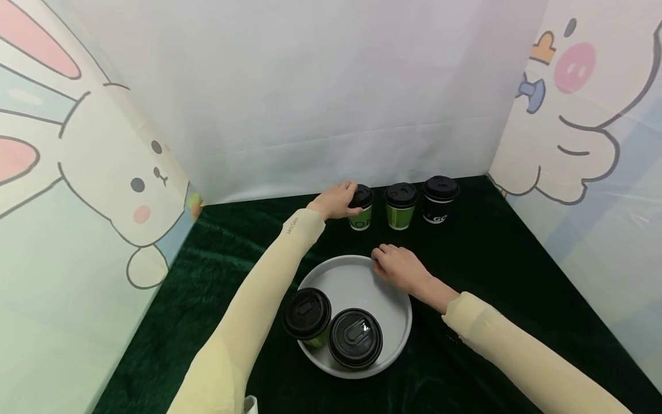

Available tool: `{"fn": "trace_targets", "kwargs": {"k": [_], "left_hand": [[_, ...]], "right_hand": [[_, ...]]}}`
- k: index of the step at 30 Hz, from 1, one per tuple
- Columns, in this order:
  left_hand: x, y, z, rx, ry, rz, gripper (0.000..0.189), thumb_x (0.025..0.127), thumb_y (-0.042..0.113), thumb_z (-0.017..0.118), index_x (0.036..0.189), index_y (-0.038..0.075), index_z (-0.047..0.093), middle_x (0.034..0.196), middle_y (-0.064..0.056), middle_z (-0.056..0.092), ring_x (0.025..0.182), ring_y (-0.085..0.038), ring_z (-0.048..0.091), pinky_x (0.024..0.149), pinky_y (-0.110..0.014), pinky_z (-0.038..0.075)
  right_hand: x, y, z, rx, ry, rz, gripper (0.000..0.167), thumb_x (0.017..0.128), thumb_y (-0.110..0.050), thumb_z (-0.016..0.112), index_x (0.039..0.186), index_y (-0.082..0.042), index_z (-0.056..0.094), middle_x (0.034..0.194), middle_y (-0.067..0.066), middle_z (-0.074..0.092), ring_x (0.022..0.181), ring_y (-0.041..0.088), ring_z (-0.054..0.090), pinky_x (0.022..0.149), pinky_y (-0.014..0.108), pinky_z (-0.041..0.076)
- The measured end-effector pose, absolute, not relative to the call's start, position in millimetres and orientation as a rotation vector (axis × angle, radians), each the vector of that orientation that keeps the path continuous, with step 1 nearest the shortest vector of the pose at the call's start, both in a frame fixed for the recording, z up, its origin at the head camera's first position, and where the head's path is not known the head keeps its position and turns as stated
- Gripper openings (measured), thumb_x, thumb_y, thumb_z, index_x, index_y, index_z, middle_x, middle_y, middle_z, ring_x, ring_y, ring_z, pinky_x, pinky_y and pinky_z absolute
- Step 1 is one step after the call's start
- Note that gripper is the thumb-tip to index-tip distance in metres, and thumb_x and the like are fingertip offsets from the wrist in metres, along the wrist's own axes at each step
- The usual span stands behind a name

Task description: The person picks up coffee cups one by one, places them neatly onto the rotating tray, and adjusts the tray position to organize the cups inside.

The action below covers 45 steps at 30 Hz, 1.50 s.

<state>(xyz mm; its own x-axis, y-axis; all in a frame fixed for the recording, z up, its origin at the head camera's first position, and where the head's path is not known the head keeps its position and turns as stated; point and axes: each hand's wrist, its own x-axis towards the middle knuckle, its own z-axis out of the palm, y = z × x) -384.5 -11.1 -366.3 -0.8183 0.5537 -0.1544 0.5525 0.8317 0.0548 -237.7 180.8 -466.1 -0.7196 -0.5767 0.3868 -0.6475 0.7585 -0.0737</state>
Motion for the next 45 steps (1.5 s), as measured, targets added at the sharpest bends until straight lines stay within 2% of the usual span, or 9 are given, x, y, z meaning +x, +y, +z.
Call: {"fn": "trace_targets", "kwargs": {"k": [5,9,14,20,26,33,41,45], "left_hand": [[-381,-12,-362,0.82,2.818,0.089,0.084,0.101,0.049,0.053,0.162,0.012,0.009,0.163,-0.014,0.023,0.147,-0.031,0.032,0.114,-0.043,0.035],[-381,-12,-362,0.781,2.806,0.15,0.086,0.1,0.046,0.054,0.162,0.012,0.005,0.161,-0.017,0.022,0.139,-0.032,0.042,0.107,-0.043,0.042],[-375,-13,-360,0.811,2.795,0.158,0.088,0.098,0.046,0.059,0.162,0.014,0.008,0.158,-0.018,0.023,0.126,-0.027,0.053,0.097,-0.04,0.048],[-371,-14,-363,0.921,2.771,0.104,0.083,0.097,0.042,0.061,0.162,0.015,0.018,0.147,-0.014,0.032,0.116,-0.022,0.05,0.094,-0.037,0.046],[-367,-10,-358,1.037,2.767,0.016,0.083,0.096,0.044,0.061,0.162,0.015,0.02,0.147,-0.013,0.034,0.114,-0.021,0.049,0.095,-0.036,0.044],[-358,-15,-341,1.03,2.782,0.047,0.084,0.094,0.045,0.061,0.162,0.02,0.019,0.145,-0.01,0.033,0.112,-0.021,0.045,0.088,-0.037,0.044],[-336,-20,-321,1.184,2.81,-0.026,0.082,0.093,0.048,0.058,0.162,0.022,0.021,0.144,-0.01,0.034,0.111,-0.019,0.044,0.091,-0.033,0.043],[-314,-20,-307,1.279,2.808,-0.072,0.082,0.093,0.047,0.056,0.163,0.024,0.018,0.145,-0.01,0.035,0.109,-0.019,0.045,0.09,-0.033,0.043]], "right_hand": [[-230,188,-466,0.903,-2.634,0.295,0.012,0.087,-0.01,0.076,0.094,-0.011,0.066,0.082,-0.001,0.06,0.065,0.01,0.053,0.057,0.028,0.046],[-222,195,-466,0.873,-2.636,0.307,0.011,0.088,-0.011,0.074,0.09,-0.013,0.063,0.078,-0.004,0.058,0.063,0.007,0.049,0.056,0.027,0.043],[-207,205,-467,0.85,-2.646,0.325,0.016,0.088,-0.012,0.072,0.084,-0.017,0.057,0.072,-0.01,0.049,0.058,0.003,0.04,0.053,0.023,0.037],[-192,211,-469,0.825,-2.709,0.336,0.023,0.086,-0.015,0.071,0.079,-0.022,0.05,0.069,-0.013,0.042,0.056,0.002,0.035,0.052,0.021,0.033],[-176,218,-469,0.772,-2.762,0.346,0.026,0.084,-0.02,0.072,0.079,-0.025,0.047,0.067,-0.014,0.04,0.054,0.001,0.034,0.051,0.021,0.032],[-168,218,-469,0.779,-2.758,0.31,0.027,0.084,-0.022,0.072,0.079,-0.024,0.046,0.067,-0.014,0.038,0.054,0.001,0.033,0.053,0.021,0.03],[-157,218,-469,0.796,-2.732,0.25,0.026,0.081,-0.023,0.071,0.078,-0.024,0.045,0.065,-0.015,0.037,0.053,0.0,0.03,0.052,0.021,0.028],[-157,220,-468,0.775,-2.755,0.272,0.023,0.083,-0.023,0.069,0.077,-0.025,0.047,0.065,-0.015,0.038,0.052,0.0,0.031,0.052,0.022,0.029]]}}
